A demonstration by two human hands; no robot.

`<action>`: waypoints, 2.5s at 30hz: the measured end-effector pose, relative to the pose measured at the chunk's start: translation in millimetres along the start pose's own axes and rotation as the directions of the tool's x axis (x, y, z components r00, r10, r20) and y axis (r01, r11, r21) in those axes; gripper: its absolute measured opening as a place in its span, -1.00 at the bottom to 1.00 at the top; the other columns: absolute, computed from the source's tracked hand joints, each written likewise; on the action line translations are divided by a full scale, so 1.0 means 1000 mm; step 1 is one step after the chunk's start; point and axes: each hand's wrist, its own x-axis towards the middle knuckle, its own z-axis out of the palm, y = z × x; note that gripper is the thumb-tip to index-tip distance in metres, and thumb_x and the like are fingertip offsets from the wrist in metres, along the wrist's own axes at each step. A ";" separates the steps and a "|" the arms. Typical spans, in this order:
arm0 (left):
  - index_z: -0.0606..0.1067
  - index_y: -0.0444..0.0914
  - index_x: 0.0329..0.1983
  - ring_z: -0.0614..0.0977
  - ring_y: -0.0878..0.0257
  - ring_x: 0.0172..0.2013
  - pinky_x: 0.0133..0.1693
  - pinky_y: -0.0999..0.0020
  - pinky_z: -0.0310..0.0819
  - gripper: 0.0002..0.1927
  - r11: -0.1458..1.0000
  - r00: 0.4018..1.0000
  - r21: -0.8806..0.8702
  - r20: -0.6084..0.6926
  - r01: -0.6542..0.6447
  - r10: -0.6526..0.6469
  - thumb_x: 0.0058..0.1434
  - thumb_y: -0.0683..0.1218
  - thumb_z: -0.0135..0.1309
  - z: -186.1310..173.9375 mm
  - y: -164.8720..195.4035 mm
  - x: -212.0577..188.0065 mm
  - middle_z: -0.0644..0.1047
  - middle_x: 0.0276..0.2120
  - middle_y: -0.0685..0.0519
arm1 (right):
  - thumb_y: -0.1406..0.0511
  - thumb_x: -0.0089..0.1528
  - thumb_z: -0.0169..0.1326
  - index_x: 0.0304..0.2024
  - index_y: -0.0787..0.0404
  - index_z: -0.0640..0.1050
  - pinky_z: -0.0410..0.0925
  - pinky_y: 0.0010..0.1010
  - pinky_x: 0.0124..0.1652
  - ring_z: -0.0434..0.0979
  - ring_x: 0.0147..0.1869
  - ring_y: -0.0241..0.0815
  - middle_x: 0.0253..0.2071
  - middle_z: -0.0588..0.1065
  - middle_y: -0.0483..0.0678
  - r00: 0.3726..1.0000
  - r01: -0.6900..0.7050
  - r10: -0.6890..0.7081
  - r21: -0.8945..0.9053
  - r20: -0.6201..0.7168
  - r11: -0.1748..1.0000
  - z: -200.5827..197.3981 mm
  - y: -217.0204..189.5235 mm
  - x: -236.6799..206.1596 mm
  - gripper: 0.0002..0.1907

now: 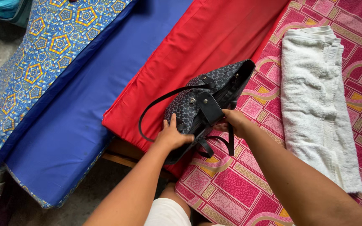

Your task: The person folds clothing items on a bed, including a pink shirt and a black garment, and places them into an open handbag along with a small pouch. They arrange the contents, zip the bag closed, and set a folded white towel beside it on the bed.

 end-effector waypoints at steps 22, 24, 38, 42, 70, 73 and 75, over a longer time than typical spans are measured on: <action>0.53 -0.08 0.19 0.59 -0.13 0.16 0.14 -0.02 0.47 -0.49 0.972 0.940 -0.173 -0.275 0.158 -0.201 0.14 0.05 0.20 -0.009 -0.020 0.022 0.57 0.15 -0.12 | -0.12 0.29 0.09 0.11 0.36 0.61 0.40 -0.38 -0.27 0.59 -0.31 -0.13 -0.19 0.60 0.16 0.995 0.098 -0.098 -0.118 0.008 0.988 0.009 0.084 -0.039 -0.30; 0.46 -0.13 0.22 0.55 -0.14 0.18 0.16 -0.01 0.43 -0.38 0.974 0.946 -0.164 -0.258 0.160 -0.198 0.09 0.09 0.27 -0.005 -0.016 0.012 0.54 0.15 -0.18 | 0.02 0.22 0.13 0.04 0.17 0.59 0.39 -0.33 -0.30 0.55 -0.38 -0.20 -0.26 0.66 -0.05 0.974 0.157 -0.176 -0.128 -0.146 0.979 -0.001 0.078 -0.038 -0.52; 0.28 -0.01 0.41 0.47 -0.06 0.25 0.22 0.02 0.32 -0.07 0.997 0.996 0.072 -0.085 0.008 -0.001 -0.07 0.10 0.39 -0.024 -0.035 -0.024 0.47 0.22 -0.10 | 0.11 0.10 0.40 0.12 0.28 0.50 0.37 -0.14 0.07 0.50 0.09 0.06 0.01 0.53 0.14 0.702 0.260 -0.699 -0.864 -0.138 0.432 0.047 -0.049 -0.062 -0.35; 0.33 -0.07 0.40 0.35 -0.02 0.31 0.25 0.04 0.17 -0.13 0.992 0.988 0.003 -0.094 -0.127 0.126 0.10 0.27 0.39 -0.051 -0.020 0.001 0.37 0.29 -0.10 | 0.15 0.12 0.32 0.01 0.21 0.60 0.45 -0.28 -0.12 0.65 -0.16 -0.13 -0.16 0.65 0.00 0.799 0.362 -0.592 -0.700 -0.108 0.616 0.047 -0.041 -0.033 -0.54; 0.61 -0.23 -0.26 0.68 0.33 -0.27 -0.20 0.41 0.54 -0.75 0.750 0.894 -0.506 -0.366 -0.425 0.260 0.00 -0.10 0.38 -0.002 0.049 0.107 0.68 -0.30 0.09 | 0.22 0.02 0.39 -0.30 0.19 0.65 0.38 -0.27 -0.03 0.51 -0.03 -0.07 -0.22 0.57 -0.10 0.531 0.620 -0.823 -0.755 0.201 0.215 0.049 -0.018 -0.034 -0.73; 0.57 -0.25 -0.32 0.70 0.21 -0.30 -0.22 0.30 0.57 -0.73 0.804 0.882 -0.391 -0.340 -0.448 0.326 0.00 -0.05 0.38 -0.018 0.058 0.095 0.66 -0.35 -0.03 | 0.23 0.03 0.38 -0.29 0.20 0.65 0.38 -0.28 -0.04 0.52 -0.05 -0.07 -0.25 0.56 -0.08 0.551 0.614 -0.810 -0.755 0.201 0.230 0.048 -0.018 -0.035 -0.73; 0.53 -0.27 -0.37 0.67 0.09 -0.27 -0.22 0.18 0.54 -0.70 0.868 0.866 -0.200 -0.330 -0.454 0.377 -0.04 -0.04 0.38 -0.028 0.066 0.092 0.63 -0.36 -0.05 | 0.23 0.04 0.37 -0.28 0.21 0.64 0.38 -0.29 -0.06 0.52 -0.07 -0.08 -0.28 0.55 -0.07 0.569 0.614 -0.799 -0.747 0.194 0.256 0.047 -0.016 -0.036 -0.73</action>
